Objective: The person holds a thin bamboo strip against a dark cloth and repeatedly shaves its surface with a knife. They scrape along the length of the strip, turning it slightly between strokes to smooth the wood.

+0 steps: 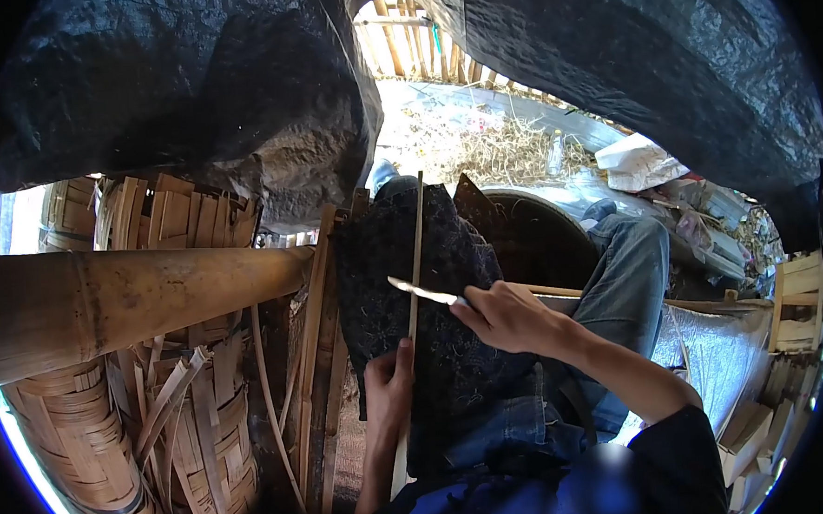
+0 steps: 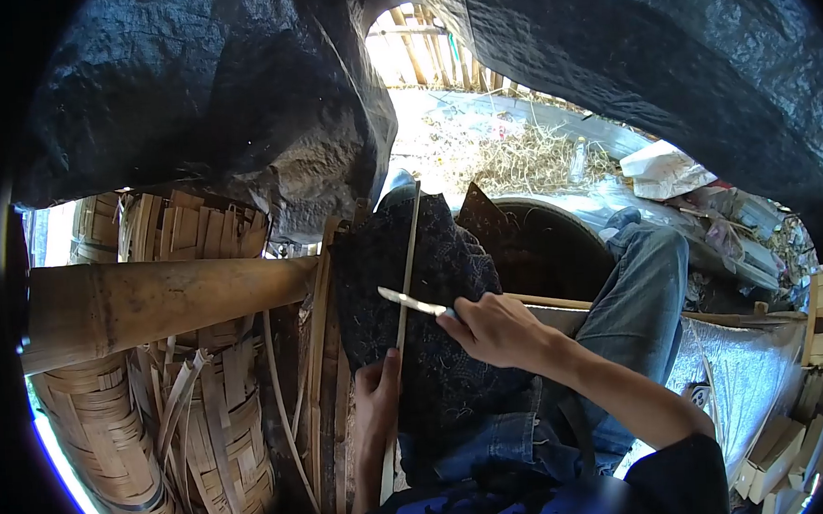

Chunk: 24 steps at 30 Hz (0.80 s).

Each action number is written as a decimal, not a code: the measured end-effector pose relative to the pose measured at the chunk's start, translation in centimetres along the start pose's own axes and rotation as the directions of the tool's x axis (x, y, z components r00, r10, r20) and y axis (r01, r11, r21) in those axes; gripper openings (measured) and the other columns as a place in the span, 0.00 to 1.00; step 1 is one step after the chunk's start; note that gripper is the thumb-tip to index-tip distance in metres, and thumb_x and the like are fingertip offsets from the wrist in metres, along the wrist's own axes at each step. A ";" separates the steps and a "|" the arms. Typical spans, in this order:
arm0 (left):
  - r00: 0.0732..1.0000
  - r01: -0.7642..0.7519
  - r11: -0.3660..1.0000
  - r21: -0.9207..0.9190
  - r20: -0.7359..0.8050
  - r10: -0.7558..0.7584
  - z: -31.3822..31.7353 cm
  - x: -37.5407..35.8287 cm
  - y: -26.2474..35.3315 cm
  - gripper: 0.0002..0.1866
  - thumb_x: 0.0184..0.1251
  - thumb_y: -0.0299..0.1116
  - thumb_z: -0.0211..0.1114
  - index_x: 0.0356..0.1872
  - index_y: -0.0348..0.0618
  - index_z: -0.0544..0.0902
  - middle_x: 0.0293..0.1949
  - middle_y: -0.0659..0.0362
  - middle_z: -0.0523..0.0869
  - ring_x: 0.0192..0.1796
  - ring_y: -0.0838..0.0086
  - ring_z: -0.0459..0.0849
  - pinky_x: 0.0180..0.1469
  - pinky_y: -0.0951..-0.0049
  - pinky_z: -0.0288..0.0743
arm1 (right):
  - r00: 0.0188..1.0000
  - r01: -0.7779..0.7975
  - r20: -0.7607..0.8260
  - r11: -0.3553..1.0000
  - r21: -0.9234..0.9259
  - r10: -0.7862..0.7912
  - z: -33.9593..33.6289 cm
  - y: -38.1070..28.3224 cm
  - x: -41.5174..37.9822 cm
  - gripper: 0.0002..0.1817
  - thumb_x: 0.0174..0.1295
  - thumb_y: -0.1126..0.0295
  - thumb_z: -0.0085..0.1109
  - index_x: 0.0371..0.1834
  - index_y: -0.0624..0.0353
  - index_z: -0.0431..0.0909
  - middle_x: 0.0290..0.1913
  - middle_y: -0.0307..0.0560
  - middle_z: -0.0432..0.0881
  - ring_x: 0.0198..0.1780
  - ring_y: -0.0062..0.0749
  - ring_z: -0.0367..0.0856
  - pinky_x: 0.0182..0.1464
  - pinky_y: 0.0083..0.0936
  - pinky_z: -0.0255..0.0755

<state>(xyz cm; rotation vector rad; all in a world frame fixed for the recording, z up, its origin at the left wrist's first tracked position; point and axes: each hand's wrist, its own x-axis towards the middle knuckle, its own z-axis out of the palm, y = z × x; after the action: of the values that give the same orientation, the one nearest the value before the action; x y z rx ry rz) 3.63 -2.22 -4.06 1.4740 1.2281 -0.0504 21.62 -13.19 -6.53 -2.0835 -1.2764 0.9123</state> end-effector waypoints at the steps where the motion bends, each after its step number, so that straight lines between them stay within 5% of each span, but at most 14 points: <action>1: 1.000 0.010 1.000 0.003 0.004 -0.010 0.0 0.0 -0.1 0.29 0.71 0.48 0.54 0.14 0.36 0.70 0.13 0.67 0.63 0.21 0.85 0.59 0.22 0.73 0.49 | 0.999 -0.005 0.037 1.000 0.003 0.005 -0.2 -0.5 -0.6 0.26 0.71 0.54 0.46 0.18 0.62 0.69 0.09 0.53 0.70 0.11 0.48 0.73 0.15 0.39 0.66; 14: 0.999 -0.001 0.999 -0.039 -0.032 0.000 0.1 0.1 0.0 0.28 0.72 0.48 0.53 0.14 0.39 0.67 0.14 0.68 0.63 0.21 0.85 0.59 0.23 0.73 0.49 | 0.984 0.021 -0.175 0.995 -0.097 -0.038 0.3 0.7 3.9 0.31 0.70 0.53 0.46 0.11 0.63 0.70 0.13 0.61 0.73 0.16 0.55 0.76 0.17 0.41 0.68; 19: 1.000 0.001 0.997 -0.081 -0.004 -0.001 0.0 -0.3 0.1 0.27 0.72 0.47 0.53 0.14 0.39 0.68 0.15 0.68 0.63 0.21 0.85 0.59 0.23 0.74 0.49 | 0.996 -0.015 -0.094 0.985 -0.173 -0.001 0.2 -0.4 2.9 0.24 0.69 0.56 0.49 0.19 0.61 0.69 0.11 0.59 0.71 0.17 0.57 0.76 0.16 0.44 0.67; 22: 0.993 0.005 0.995 -0.101 0.115 0.006 -1.0 -0.8 0.2 0.27 0.73 0.47 0.53 0.15 0.40 0.69 0.14 0.68 0.64 0.21 0.86 0.60 0.23 0.76 0.50 | 0.995 -0.042 -0.092 0.995 -0.087 0.034 -0.7 -1.7 1.6 0.24 0.70 0.55 0.47 0.23 0.65 0.71 0.12 0.58 0.73 0.16 0.54 0.77 0.17 0.43 0.69; 24: 0.970 0.074 0.959 -0.275 0.245 -0.005 -1.3 -1.0 0.3 0.26 0.74 0.48 0.50 0.18 0.42 0.71 0.14 0.68 0.64 0.19 0.85 0.63 0.21 0.79 0.52 | 0.994 -0.034 -0.101 0.999 -0.015 0.032 -1.4 -2.5 1.6 0.23 0.70 0.56 0.47 0.24 0.65 0.70 0.12 0.58 0.73 0.16 0.54 0.77 0.17 0.43 0.69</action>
<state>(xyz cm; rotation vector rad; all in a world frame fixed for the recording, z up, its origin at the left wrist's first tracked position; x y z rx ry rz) 2.67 -1.84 -2.77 1.1575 1.0193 -0.0764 21.86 -10.81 -4.21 -2.1412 -1.2049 0.8026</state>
